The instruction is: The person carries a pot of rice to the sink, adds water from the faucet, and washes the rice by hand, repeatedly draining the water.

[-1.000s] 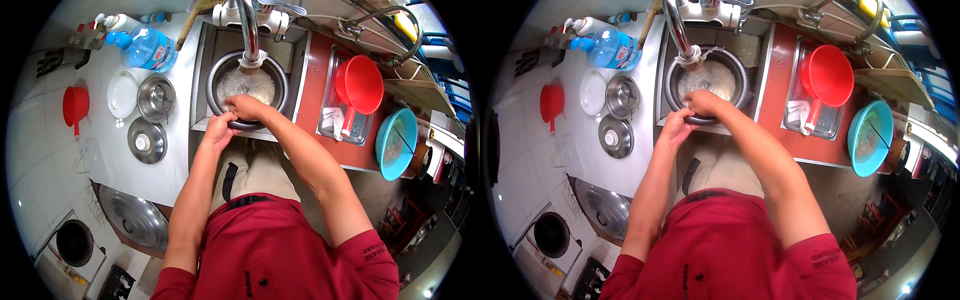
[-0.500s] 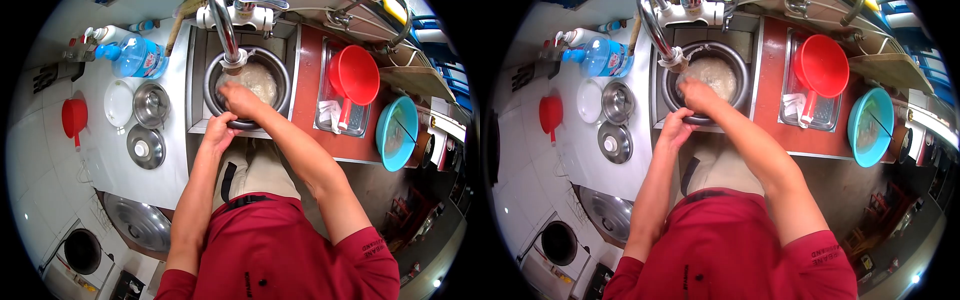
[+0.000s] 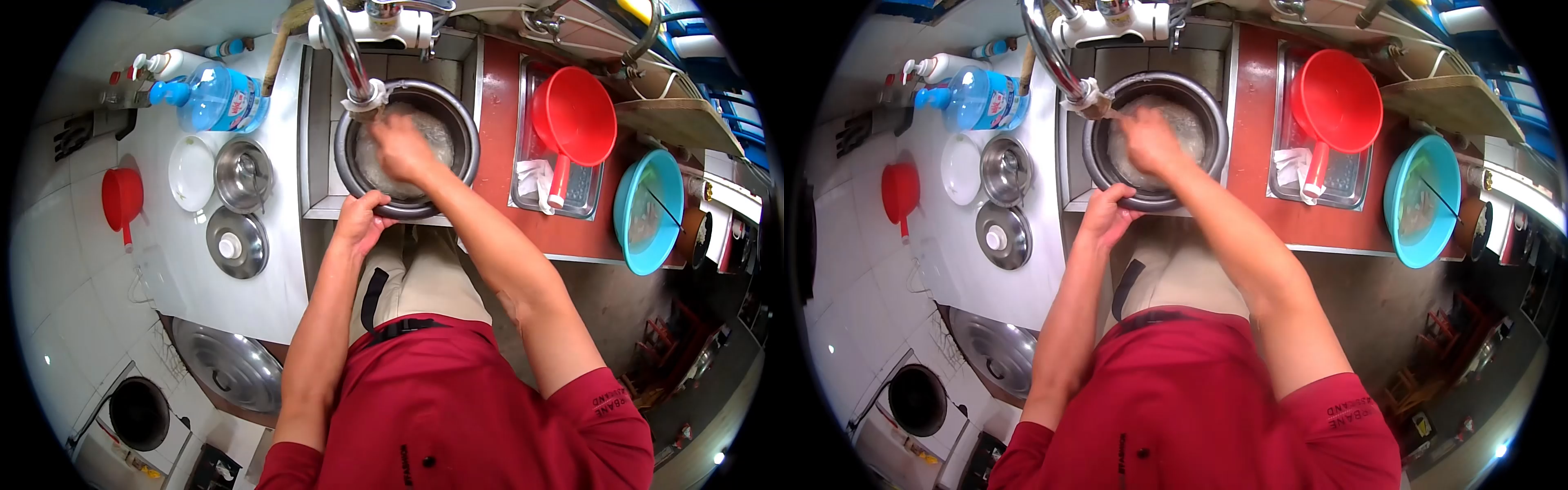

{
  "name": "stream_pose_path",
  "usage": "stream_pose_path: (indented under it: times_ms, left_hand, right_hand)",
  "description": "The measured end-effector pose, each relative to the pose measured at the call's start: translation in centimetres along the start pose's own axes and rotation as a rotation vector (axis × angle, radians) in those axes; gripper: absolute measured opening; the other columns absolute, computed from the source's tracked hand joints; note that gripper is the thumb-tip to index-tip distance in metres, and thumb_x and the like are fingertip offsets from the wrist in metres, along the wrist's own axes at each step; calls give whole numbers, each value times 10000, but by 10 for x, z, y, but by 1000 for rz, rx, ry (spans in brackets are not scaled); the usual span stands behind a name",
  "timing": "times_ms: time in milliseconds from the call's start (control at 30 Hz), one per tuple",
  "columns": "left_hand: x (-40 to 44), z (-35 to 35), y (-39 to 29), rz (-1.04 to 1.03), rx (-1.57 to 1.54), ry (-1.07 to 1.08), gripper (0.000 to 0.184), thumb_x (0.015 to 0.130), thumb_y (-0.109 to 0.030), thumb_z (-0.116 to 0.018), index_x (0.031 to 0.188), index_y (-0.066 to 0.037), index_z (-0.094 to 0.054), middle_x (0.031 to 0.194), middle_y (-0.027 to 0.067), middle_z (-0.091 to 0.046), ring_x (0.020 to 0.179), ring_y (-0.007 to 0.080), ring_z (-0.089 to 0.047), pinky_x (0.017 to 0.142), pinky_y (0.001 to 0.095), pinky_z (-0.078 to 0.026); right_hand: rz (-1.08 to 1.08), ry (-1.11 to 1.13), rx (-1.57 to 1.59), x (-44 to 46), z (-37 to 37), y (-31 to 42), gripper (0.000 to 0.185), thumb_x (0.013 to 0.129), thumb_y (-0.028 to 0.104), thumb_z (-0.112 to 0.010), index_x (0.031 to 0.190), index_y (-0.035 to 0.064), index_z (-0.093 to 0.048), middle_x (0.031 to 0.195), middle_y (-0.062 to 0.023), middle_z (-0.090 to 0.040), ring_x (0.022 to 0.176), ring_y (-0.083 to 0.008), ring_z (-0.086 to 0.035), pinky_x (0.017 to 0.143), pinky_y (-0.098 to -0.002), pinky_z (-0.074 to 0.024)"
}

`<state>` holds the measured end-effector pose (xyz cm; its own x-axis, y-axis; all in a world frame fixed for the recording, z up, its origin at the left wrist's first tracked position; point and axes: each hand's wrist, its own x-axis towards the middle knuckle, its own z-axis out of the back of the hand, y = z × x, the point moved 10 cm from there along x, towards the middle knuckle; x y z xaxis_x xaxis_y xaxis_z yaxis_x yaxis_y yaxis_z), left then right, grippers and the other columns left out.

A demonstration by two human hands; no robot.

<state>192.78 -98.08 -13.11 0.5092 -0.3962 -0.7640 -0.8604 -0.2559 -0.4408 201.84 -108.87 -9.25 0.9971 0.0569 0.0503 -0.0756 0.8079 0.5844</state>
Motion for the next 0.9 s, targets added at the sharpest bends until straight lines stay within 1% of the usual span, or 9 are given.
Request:
stream_pose_path:
  times_ms: [100,167,267,400,500,600,633,833,900]
  left_hand:
    - [-9,-1,-10,-4,-13,-53,164,779,17,-530,942,17,-544,839,97,-601,703,220,-637,630,409,-577]
    - [-10,7,-12,-6,-16,-51,161,779,18,-525,940,14,-543,851,103,-607,722,225,-644,647,412,-579]
    - [-9,15,-8,-18,78,-22,138,791,25,-520,922,42,-561,888,135,-617,797,256,-649,690,435,-567]
    - [-5,3,-3,-22,33,-12,157,788,17,-523,945,20,-540,881,113,-604,762,239,-643,673,426,-575]
    - [-11,-4,-1,-14,-17,-17,181,792,25,-516,972,30,-537,906,122,-608,789,251,-646,684,435,-575]
    - [-7,3,-1,-8,-22,-12,258,796,28,-503,1053,36,-526,962,138,-617,833,264,-651,716,442,-573]
    - [-9,1,-2,-2,-18,-6,258,796,28,-503,1053,36,-526,962,138,-617,833,264,-651,716,442,-573]
    - [-10,12,-6,5,27,-20,184,786,35,-518,965,38,-558,913,141,-622,806,263,-654,700,440,-571]
    - [-8,14,-5,-18,33,-18,174,785,37,-518,954,38,-558,894,136,-620,794,262,-652,697,443,-571]
  right_hand:
    - [82,255,292,-18,-27,27,240,735,77,-532,928,-20,-636,1001,-204,-610,968,-386,-571,843,-439,-472]
    - [116,659,205,-42,-42,32,225,731,85,-553,900,-19,-660,1019,-185,-618,984,-362,-587,824,-427,-493]
    - [-35,776,-89,-66,-43,-19,200,729,92,-572,867,-3,-682,1013,-174,-625,990,-344,-598,807,-410,-510]
    - [-95,402,-284,-36,4,-38,243,760,66,-538,957,8,-668,1011,-214,-598,947,-384,-581,824,-433,-501]
    - [-235,-30,-14,-12,30,-34,323,770,74,-493,1080,-3,-543,1016,-256,-552,961,-409,-549,859,-479,-452]
    - [-95,121,-23,1,-2,-4,354,727,148,-601,1065,43,-582,1049,-191,-557,1028,-367,-511,863,-444,-450]
    - [65,20,42,1,-3,16,295,732,146,-591,1006,38,-611,1036,-182,-575,1009,-354,-528,847,-442,-459]
    - [151,690,133,-49,-42,28,174,737,138,-571,835,39,-676,992,-141,-618,958,-338,-567,829,-408,-487]
    - [-36,854,-154,-70,-38,-12,170,741,114,-557,831,41,-682,994,-141,-613,954,-341,-575,820,-417,-494]
